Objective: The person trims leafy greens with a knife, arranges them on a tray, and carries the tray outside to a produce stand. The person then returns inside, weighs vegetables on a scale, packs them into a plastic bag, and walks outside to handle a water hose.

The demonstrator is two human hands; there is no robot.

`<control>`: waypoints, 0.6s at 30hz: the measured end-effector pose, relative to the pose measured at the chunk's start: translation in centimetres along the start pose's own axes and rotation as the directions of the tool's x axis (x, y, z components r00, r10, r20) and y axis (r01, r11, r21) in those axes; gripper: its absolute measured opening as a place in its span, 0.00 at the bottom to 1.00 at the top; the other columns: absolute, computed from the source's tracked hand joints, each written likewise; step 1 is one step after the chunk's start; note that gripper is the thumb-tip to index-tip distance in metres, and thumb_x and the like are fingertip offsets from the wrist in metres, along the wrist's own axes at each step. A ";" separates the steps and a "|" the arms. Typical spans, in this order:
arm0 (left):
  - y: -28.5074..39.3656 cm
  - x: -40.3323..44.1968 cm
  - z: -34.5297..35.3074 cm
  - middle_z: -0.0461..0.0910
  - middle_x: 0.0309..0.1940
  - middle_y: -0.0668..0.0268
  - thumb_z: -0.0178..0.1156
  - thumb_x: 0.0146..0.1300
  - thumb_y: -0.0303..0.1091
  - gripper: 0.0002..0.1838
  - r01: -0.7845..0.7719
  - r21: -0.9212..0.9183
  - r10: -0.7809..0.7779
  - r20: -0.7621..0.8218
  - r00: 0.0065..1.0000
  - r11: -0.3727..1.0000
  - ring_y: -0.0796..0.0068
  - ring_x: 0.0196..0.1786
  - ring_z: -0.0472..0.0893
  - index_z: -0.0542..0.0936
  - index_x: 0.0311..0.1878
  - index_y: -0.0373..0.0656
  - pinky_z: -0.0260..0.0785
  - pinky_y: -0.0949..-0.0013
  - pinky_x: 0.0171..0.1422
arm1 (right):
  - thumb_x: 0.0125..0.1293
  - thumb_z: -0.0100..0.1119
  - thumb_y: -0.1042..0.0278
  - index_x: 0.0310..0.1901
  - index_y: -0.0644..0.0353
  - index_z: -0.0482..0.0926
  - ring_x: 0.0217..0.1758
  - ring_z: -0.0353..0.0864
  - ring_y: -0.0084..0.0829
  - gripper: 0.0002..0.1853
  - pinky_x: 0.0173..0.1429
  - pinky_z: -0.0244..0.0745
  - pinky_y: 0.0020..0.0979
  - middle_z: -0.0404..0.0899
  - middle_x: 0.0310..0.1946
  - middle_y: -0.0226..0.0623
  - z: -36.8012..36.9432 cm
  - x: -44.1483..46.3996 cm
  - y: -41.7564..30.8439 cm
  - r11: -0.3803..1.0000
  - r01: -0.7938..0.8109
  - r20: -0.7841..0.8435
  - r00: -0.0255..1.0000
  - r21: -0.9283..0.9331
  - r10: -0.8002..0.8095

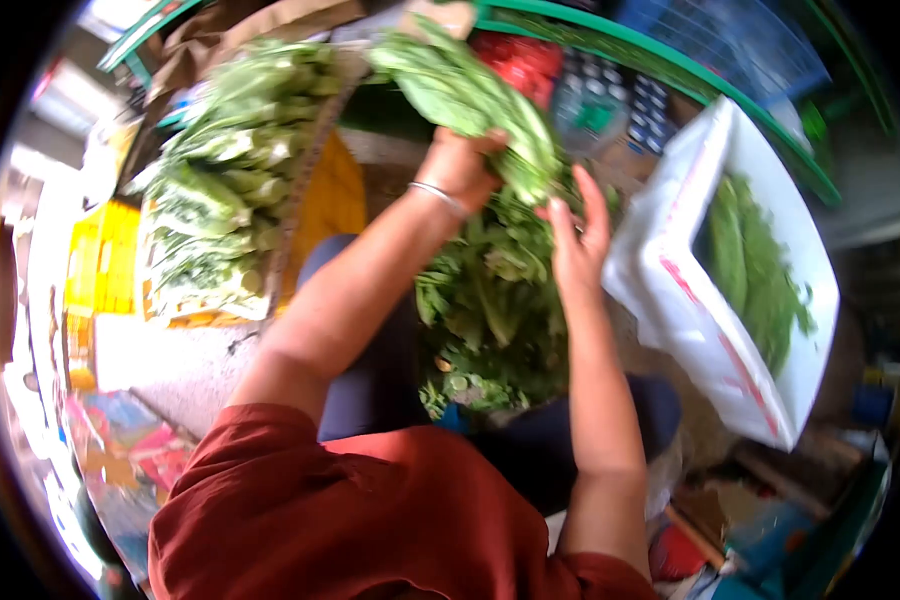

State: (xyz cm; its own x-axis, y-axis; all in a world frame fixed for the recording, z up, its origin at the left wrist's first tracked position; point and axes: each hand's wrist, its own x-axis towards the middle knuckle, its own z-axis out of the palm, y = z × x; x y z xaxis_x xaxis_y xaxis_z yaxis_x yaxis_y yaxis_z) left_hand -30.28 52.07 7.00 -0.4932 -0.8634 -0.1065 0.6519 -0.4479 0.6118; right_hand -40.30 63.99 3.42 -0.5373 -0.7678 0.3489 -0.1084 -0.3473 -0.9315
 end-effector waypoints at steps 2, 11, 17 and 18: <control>-0.7 0.1 0.0 0.67 0.45 0.57 0.53 0.48 0.13 0.29 -0.015 0.010 0.015 -0.041 0.999 1.000 0.59 0.45 0.72 0.56 0.51 0.47 0.69 0.49 0.41 | 0.60 0.51 0.77 0.56 0.66 0.64 0.47 0.71 0.26 0.21 0.44 0.73 0.26 0.68 0.52 0.40 0.2 0.3 -0.1 1.000 -0.019 0.075 0.997 0.004 0.019; 1.1 -1.8 1.7 0.69 0.44 0.58 0.51 0.48 0.12 0.27 -0.123 -0.027 0.120 -0.086 0.989 0.992 0.65 0.44 0.71 0.56 0.50 0.45 0.68 0.61 0.48 | 0.58 0.58 0.68 0.24 0.64 0.70 0.22 0.62 0.18 0.11 0.29 0.62 0.23 0.68 0.18 0.27 0.5 -1.5 -2.2 0.820 0.096 -0.030 0.990 -0.564 -0.137; 10.4 -1.6 1.3 0.69 0.45 0.56 0.51 0.53 0.15 0.24 -0.369 0.006 0.369 -0.078 0.926 0.929 0.63 0.47 0.71 0.55 0.52 0.43 0.68 0.59 0.50 | 0.52 0.61 0.69 0.27 0.63 0.72 0.26 0.74 0.35 0.09 0.32 0.68 0.31 0.75 0.22 0.40 -0.9 -3.9 0.1 0.763 0.082 0.232 0.968 -0.641 0.091; 12.8 -1.7 0.7 0.69 0.44 0.55 0.51 0.54 0.16 0.24 -0.391 0.045 0.393 -0.085 0.915 0.919 0.62 0.46 0.72 0.55 0.52 0.43 0.68 0.58 0.49 | 0.51 0.61 0.68 0.29 0.63 0.73 0.28 0.76 0.39 0.09 0.33 0.69 0.32 0.76 0.24 0.42 -1.0 -4.4 -0.1 0.720 0.105 0.264 0.958 -0.686 0.112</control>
State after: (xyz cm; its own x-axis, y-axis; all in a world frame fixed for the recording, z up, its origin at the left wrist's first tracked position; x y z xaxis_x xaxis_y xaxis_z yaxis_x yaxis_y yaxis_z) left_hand -21.50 47.94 15.55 -0.1460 -0.9863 0.0764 0.7661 -0.0638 0.6395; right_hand -38.76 67.90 1.92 -0.3062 -0.9166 0.2572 -0.7084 0.0388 -0.7047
